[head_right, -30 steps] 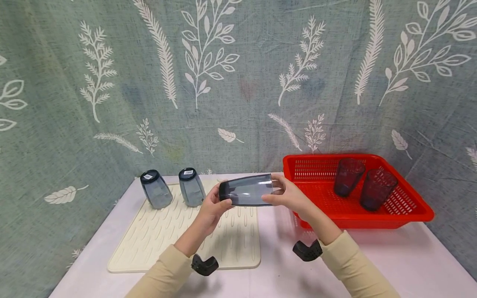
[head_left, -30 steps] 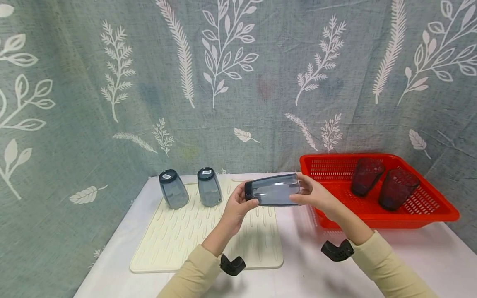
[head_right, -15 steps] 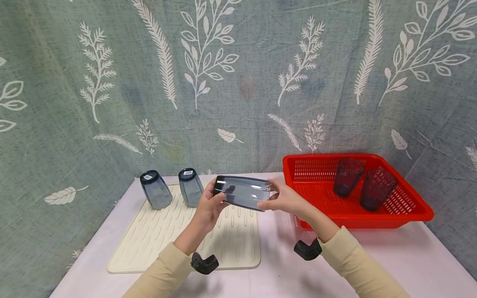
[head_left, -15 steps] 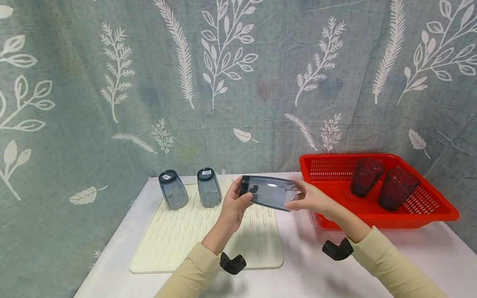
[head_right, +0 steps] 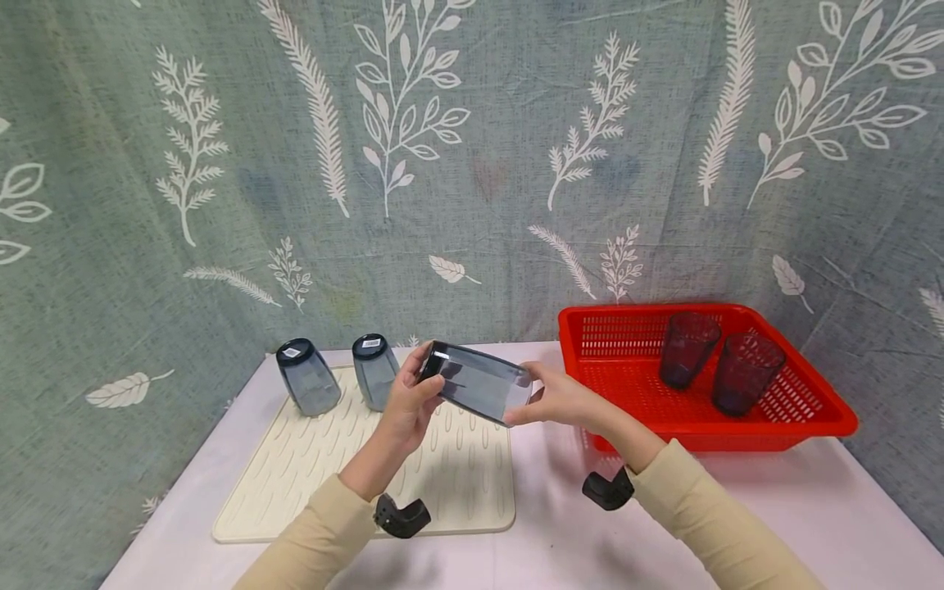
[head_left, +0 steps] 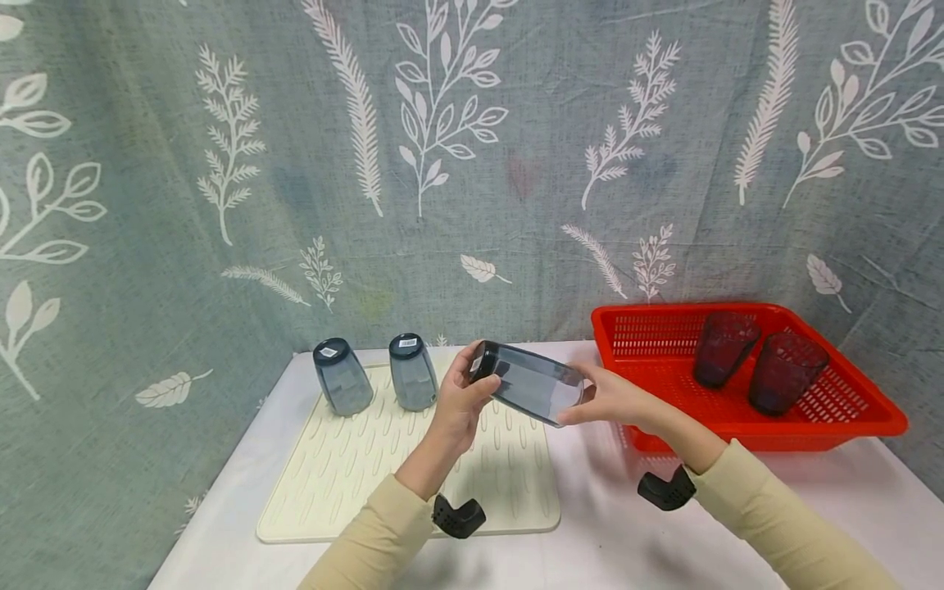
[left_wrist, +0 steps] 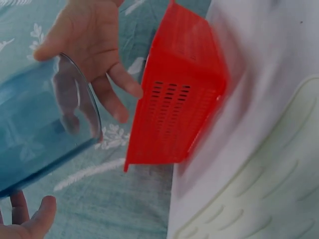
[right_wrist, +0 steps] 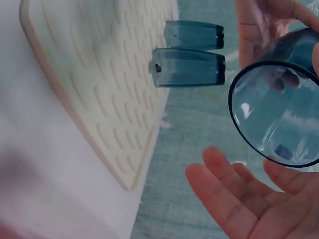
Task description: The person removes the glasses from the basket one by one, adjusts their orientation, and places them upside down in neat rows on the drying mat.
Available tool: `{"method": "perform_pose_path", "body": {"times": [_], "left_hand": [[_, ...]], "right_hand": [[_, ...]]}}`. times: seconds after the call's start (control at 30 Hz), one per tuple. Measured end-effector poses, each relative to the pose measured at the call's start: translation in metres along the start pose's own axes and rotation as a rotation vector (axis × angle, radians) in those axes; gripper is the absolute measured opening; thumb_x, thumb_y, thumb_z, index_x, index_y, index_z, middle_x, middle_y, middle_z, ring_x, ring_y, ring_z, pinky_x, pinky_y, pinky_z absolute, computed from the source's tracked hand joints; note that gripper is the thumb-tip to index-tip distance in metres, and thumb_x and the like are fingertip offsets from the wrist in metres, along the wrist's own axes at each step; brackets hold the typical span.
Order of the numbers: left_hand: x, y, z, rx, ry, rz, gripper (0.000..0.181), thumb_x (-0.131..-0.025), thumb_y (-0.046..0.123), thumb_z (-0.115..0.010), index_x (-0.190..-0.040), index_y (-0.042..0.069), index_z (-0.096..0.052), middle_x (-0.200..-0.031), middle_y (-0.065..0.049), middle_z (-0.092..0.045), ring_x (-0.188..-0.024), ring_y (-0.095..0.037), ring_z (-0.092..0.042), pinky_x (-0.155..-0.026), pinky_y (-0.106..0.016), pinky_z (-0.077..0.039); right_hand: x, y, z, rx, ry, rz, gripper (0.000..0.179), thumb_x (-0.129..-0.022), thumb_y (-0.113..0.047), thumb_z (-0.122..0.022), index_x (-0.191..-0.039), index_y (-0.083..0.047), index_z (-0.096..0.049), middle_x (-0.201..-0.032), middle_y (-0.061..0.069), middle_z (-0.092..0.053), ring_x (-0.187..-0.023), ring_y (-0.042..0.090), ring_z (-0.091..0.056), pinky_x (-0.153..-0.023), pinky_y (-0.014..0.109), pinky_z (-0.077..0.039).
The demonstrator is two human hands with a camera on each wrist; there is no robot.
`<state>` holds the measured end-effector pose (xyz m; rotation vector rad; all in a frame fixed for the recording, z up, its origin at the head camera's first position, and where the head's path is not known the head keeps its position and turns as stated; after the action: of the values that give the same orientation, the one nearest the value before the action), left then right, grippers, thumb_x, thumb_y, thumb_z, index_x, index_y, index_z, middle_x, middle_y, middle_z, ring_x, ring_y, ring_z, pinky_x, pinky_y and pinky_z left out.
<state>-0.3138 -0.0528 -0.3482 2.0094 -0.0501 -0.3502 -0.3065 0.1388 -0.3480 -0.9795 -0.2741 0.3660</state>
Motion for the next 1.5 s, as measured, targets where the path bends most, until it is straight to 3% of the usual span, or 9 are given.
{"method": "perform_pose_path", "body": {"times": [0.33, 0.57, 0.7, 1.1, 1.3, 1.5], "left_hand": [[-0.004, 0.006, -0.005, -0.037, 0.020, 0.005, 0.067, -0.073, 0.001, -0.065, -0.135, 0.005, -0.040, -0.122, -0.005, -0.049, -0.101, -0.011, -0.052, -0.078, -0.022, -0.049], [-0.008, 0.012, -0.008, -0.117, -0.020, -0.004, 0.076, -0.070, 0.009, -0.073, -0.137, 0.003, -0.037, -0.125, -0.007, -0.048, -0.105, -0.011, -0.052, -0.086, -0.025, -0.046], [-0.011, 0.015, -0.009, -0.166, -0.025, -0.008, 0.073, -0.070, 0.009, -0.074, -0.135, 0.005, -0.041, -0.123, -0.006, -0.051, -0.105, -0.011, -0.053, -0.089, -0.028, -0.044], [-0.019, 0.023, -0.006, -0.317, 0.002, 0.009, 0.063, -0.073, 0.002, -0.069, -0.132, 0.012, -0.048, -0.124, -0.008, -0.052, -0.105, -0.015, -0.051, -0.091, -0.036, -0.045], [-0.026, 0.022, -0.002, -0.396, 0.014, 0.023, 0.065, -0.073, 0.005, -0.072, -0.133, 0.014, -0.047, -0.123, -0.014, -0.052, -0.105, -0.019, -0.053, -0.090, -0.038, -0.047], [-0.035, 0.018, 0.006, -0.458, 0.057, 0.060, 0.064, -0.072, 0.008, -0.074, -0.130, 0.019, -0.050, -0.118, -0.012, -0.054, -0.101, -0.021, -0.054, -0.085, -0.036, -0.047]], "right_hand": [[-0.007, 0.004, -0.006, 0.119, -0.024, -0.033, 0.081, -0.070, -0.037, -0.077, -0.132, -0.003, -0.039, -0.105, 0.009, -0.054, -0.092, 0.023, -0.052, -0.070, 0.030, -0.048], [-0.008, 0.003, -0.007, 0.232, -0.028, 0.003, 0.078, -0.069, -0.032, -0.078, -0.130, -0.001, -0.041, -0.114, 0.012, -0.052, -0.107, 0.038, -0.049, -0.078, 0.039, -0.051], [-0.007, 0.002, -0.008, 0.280, -0.022, 0.035, 0.077, -0.070, -0.032, -0.079, -0.130, 0.000, -0.043, -0.119, 0.014, -0.051, -0.109, 0.038, -0.049, -0.085, 0.047, -0.049], [0.003, -0.003, -0.006, 0.455, 0.095, 0.117, 0.085, -0.071, -0.047, -0.074, -0.134, -0.002, -0.040, -0.133, 0.019, -0.043, -0.122, 0.037, -0.038, -0.098, 0.057, -0.035], [0.007, -0.005, -0.002, 0.588, 0.169, 0.158, 0.084, -0.073, -0.049, -0.070, -0.136, -0.003, -0.039, -0.136, 0.020, -0.040, -0.124, 0.039, -0.035, -0.099, 0.056, -0.035], [0.009, -0.005, 0.005, 0.705, 0.216, 0.175, 0.084, -0.074, -0.051, -0.068, -0.136, -0.003, -0.039, -0.137, 0.019, -0.039, -0.125, 0.039, -0.034, -0.100, 0.055, -0.034]]}}
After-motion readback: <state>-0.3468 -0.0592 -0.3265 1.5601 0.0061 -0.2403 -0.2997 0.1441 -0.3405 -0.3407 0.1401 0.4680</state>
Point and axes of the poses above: each hand's wrist, its own x-axis away from the middle knuckle, its own z-axis out of the back of the hand, y = z × x, the point moved 7 cm from there along -x, towards the middle knuckle
